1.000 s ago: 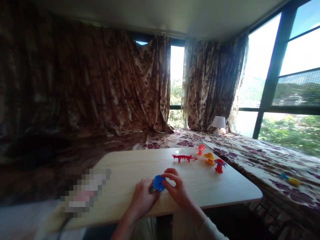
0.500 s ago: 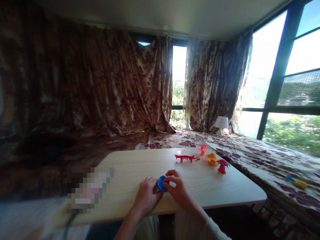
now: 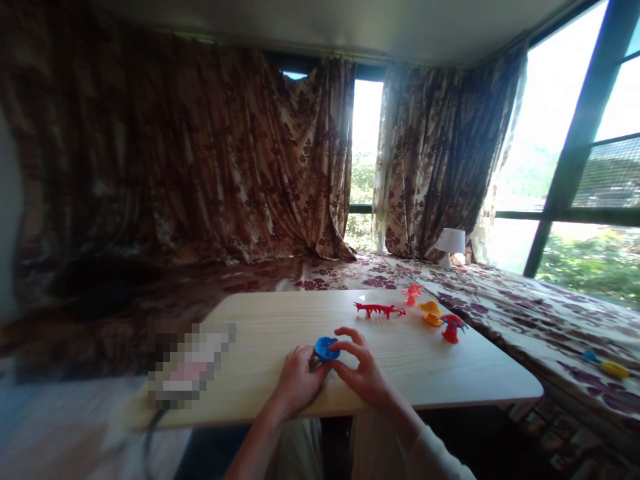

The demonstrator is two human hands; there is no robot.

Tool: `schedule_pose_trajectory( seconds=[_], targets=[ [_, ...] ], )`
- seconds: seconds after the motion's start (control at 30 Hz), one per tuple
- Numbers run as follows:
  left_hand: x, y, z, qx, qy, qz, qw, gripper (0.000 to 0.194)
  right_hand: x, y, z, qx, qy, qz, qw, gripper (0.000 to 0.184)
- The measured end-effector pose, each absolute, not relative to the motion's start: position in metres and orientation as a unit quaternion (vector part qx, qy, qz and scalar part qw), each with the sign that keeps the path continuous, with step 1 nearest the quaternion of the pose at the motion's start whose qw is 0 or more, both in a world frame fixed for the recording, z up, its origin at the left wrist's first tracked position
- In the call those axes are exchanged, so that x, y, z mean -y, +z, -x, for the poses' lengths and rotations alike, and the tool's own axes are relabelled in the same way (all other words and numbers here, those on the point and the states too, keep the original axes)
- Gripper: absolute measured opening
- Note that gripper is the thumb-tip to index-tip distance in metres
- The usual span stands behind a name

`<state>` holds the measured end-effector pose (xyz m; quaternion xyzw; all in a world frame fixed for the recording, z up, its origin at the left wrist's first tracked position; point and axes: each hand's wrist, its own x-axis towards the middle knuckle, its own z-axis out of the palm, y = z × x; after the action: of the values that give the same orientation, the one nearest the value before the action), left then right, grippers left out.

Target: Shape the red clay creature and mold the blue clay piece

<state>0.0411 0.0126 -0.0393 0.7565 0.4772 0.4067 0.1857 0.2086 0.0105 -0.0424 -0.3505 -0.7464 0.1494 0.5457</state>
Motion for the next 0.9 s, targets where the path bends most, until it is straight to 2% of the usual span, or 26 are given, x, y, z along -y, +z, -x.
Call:
schedule_pose_trajectory(
  seconds=[0.1, 0.3, 0.5, 0.67, 0.9],
  targets=[
    [-0.0119, -0.0396, -0.0406, -0.476, 0.407, -0.756, 0.189, 0.022, -0.0134, -0.0454, -0.2079, 0.750, 0.144, 0.348, 0.544, 0.025],
    [-0.0120, -0.0378, -0.0403, -0.480, 0.403, -0.756, 0.190, 0.021, -0.0144, -0.0455, -0.2091, 0.753, 0.132, 0.350, 0.542, 0.018],
    [-0.0104, -0.0360, -0.0411, -0.485, 0.393, -0.759, 0.185, 0.020, -0.0127, -0.0449, -0.2080, 0.760, 0.125, 0.348, 0.534, 0.020],
    [-0.0078, -0.0344, -0.0420, -0.485, 0.381, -0.768, 0.173, 0.018, -0.0130, -0.0458, -0.2086, 0.762, 0.120, 0.354, 0.530, 0.011],
    [-0.0075, -0.0344, -0.0423, -0.488, 0.372, -0.773, 0.161, 0.012, -0.0117, -0.0440, -0.2080, 0.775, 0.107, 0.347, 0.517, 0.012]
  ],
)
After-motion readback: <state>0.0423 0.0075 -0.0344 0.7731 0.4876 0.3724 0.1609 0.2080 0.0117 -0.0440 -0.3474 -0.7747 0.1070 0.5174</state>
